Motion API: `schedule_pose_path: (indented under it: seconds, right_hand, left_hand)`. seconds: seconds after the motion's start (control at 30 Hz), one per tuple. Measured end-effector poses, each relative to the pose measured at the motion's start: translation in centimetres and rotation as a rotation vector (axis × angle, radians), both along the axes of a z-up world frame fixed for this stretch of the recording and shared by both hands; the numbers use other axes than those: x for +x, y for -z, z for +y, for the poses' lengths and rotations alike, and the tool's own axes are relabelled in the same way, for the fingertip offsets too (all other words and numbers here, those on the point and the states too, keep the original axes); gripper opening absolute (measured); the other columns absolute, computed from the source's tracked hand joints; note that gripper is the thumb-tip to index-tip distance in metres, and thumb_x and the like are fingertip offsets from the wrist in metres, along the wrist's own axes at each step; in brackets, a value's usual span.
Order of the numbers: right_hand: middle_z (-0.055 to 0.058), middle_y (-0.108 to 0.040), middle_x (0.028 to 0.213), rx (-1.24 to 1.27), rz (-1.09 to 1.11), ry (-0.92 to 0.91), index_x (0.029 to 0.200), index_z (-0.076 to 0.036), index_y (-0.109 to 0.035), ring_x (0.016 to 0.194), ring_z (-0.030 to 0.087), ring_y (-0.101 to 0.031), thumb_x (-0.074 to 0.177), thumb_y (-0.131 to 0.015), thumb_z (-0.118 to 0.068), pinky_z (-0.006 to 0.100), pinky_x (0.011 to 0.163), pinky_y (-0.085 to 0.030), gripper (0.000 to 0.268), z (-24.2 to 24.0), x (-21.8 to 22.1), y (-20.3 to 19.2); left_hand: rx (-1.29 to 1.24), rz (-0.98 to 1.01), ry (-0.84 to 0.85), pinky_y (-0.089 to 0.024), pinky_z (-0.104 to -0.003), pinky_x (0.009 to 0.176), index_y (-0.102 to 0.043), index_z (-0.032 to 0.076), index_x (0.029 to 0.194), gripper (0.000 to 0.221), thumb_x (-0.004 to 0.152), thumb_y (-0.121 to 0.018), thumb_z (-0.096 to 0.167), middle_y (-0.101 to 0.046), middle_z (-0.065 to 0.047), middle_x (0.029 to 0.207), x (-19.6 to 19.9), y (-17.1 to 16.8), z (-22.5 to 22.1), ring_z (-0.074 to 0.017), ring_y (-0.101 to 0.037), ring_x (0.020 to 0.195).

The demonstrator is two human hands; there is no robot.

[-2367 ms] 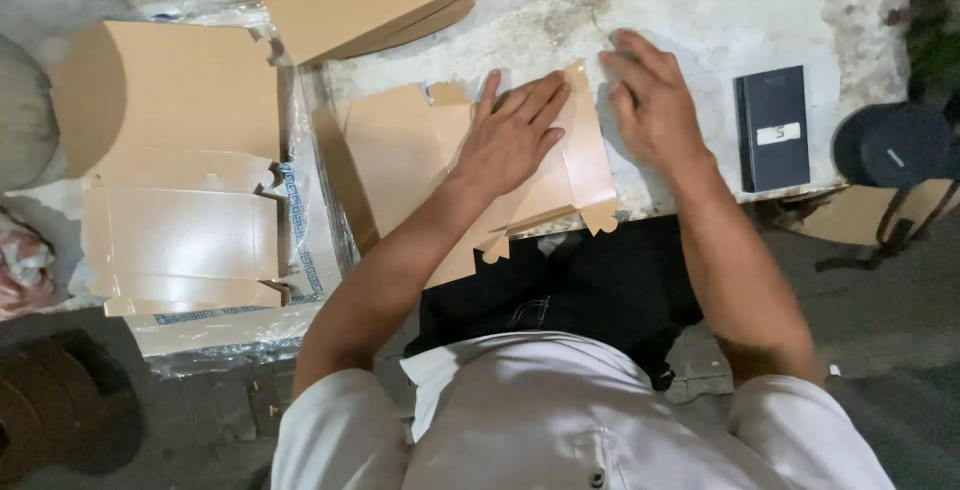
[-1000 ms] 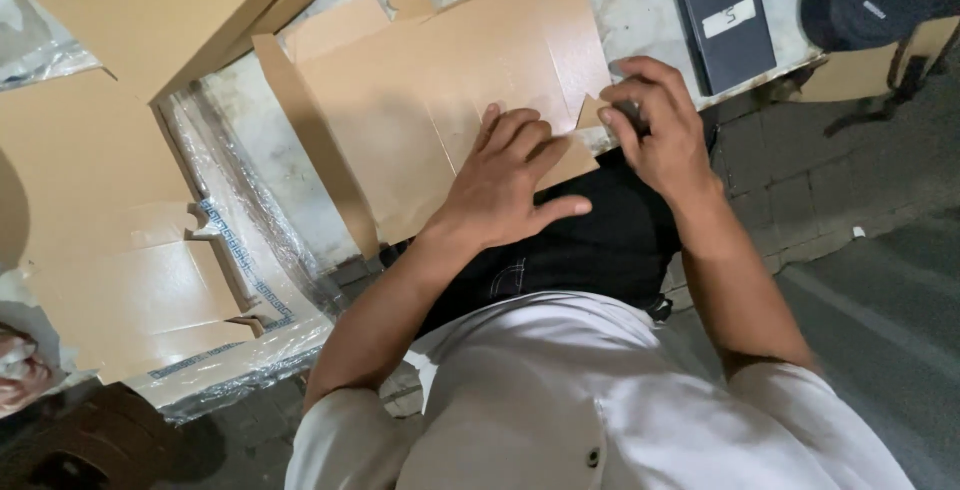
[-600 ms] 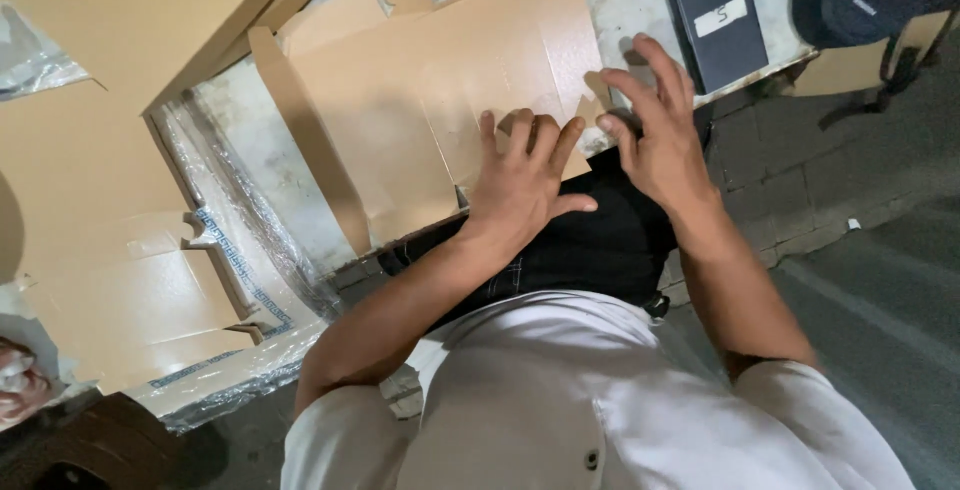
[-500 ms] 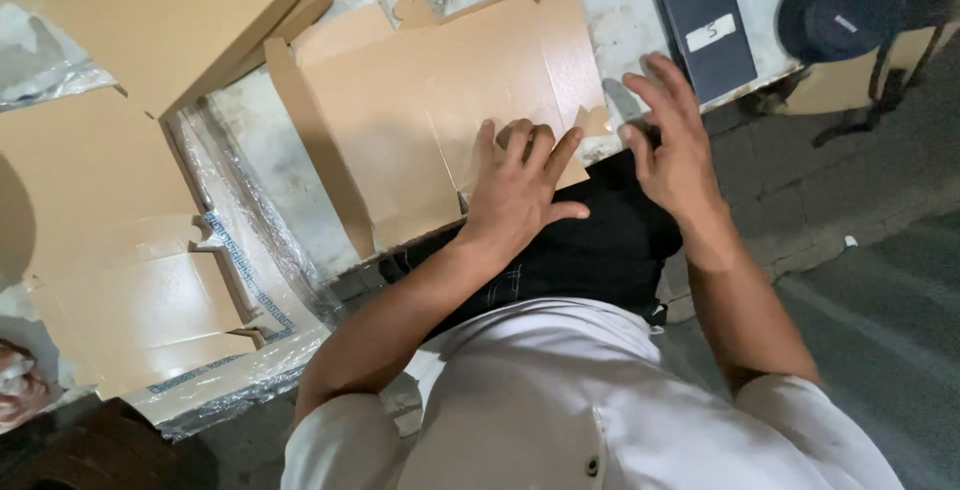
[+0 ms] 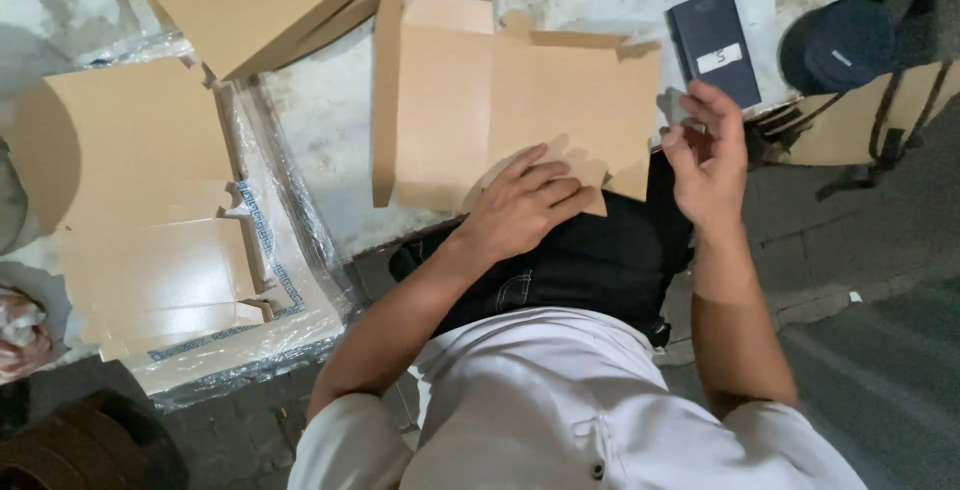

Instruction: Folding flat cardboard templates into boxes

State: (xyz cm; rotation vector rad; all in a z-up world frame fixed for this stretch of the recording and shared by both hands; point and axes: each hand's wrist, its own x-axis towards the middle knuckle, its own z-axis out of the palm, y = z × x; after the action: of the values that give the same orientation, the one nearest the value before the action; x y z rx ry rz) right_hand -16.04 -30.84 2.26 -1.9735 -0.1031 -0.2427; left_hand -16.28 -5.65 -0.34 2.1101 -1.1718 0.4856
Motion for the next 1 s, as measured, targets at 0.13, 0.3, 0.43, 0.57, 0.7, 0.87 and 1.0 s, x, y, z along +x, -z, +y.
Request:
schedule_pose_path:
  seconds: [0.13, 0.3, 0.43, 0.57, 0.7, 0.87, 1.0]
  right_hand:
    - [0.031, -0.027, 0.15, -0.206, 0.036, -0.13, 0.15, 0.004, -0.027, 0.135, 0.056, -0.032, 0.088, -0.061, 0.017, 0.068, 0.1, -0.039, 0.073, -1.5, 1.5, -2.8]
    - [0.026, -0.064, 0.118, -0.594, 0.144, -0.138, 0.144, -0.006, -0.056, 0.101, 0.049, -0.062, 0.09, -0.077, -0.019, 0.058, 0.08, -0.051, 0.059, -1.9, 1.6, -3.1]
    - [0.02, -0.069, 0.103, -0.464, 0.133, -0.162, 0.13, 0.003, -0.063, 0.087, 0.041, -0.067, 0.092, -0.078, -0.015, 0.049, 0.07, -0.055, 0.045, 0.6, 1.0, -1.9]
    - [0.011, -0.072, 0.094, -0.305, 0.233, -0.119, 0.124, -0.005, -0.067, 0.074, 0.029, -0.069, 0.091, -0.077, -0.018, 0.036, 0.058, -0.055, 0.036, 3.3, -0.1, -0.9]
    - [0.017, -0.069, 0.101, -0.104, 0.316, -0.318, 0.129, -0.006, -0.064, 0.086, 0.035, -0.068, 0.094, -0.069, -0.013, 0.043, 0.063, -0.057, 0.036, 6.1, -1.7, -2.1]
    - [0.018, -0.063, 0.099, -0.184, 0.234, -0.368, 0.129, -0.004, -0.064, 0.084, 0.035, -0.067, 0.091, -0.07, -0.006, 0.042, 0.064, -0.057, 0.038, 7.6, -2.4, -2.4]
    - [0.01, -0.068, 0.087, -0.178, 0.267, -0.305, 0.13, -0.005, -0.061, 0.073, 0.026, -0.065, 0.09, -0.074, -0.015, 0.035, 0.059, -0.055, 0.043, 9.0, -3.7, -0.2]
  left_hand:
    - [-0.04, 0.02, 0.14, -0.036, -0.05, 0.108, -0.07, 0.014, 0.104, 0.032, 0.105, -0.041, 0.028, -0.067, -0.004, 0.094, -0.2, -3.8, 0.6, -0.0242, -0.062, 0.101]
    - [0.121, 0.047, 0.124, -0.025, -0.062, 0.113, -0.07, 0.017, 0.092, 0.029, 0.104, -0.047, 0.03, -0.065, 0.0, 0.084, 0.5, -1.4, 3.3, -0.0229, -0.059, 0.107]
    - [0.316, 0.079, -0.087, -0.016, -0.062, 0.116, -0.069, 0.014, 0.093, 0.019, 0.099, -0.057, 0.027, -0.072, -0.002, 0.103, 1.8, -4.1, 7.8, -0.0214, -0.058, 0.122]
    - [0.255, 0.149, -0.339, -0.027, -0.058, 0.11, -0.065, 0.007, 0.123, 0.038, 0.086, -0.06, 0.0, -0.064, -0.011, 0.12, 1.2, -6.7, 7.8, -0.0328, -0.055, 0.122]
    - [-0.165, 0.299, -0.416, -0.052, -0.034, 0.083, -0.07, 0.013, 0.113, 0.031, 0.085, -0.072, 0.024, -0.065, -0.001, 0.099, -2.0, -5.4, 2.4, -0.0239, -0.068, 0.092]
    - [-0.22, 0.712, -0.468, -0.059, -0.042, 0.079, -0.064, 0.004, 0.122, 0.05, 0.089, -0.074, 0.04, -0.07, -0.015, 0.104, 0.0, -2.3, 1.4, -0.0345, -0.071, 0.096]
    - [-0.209, 0.762, -0.444, -0.059, -0.04, 0.068, -0.069, 0.01, 0.112, 0.023, 0.094, -0.062, 0.02, -0.073, -0.012, 0.087, 2.7, 0.2, 1.4, -0.0344, -0.073, 0.083]
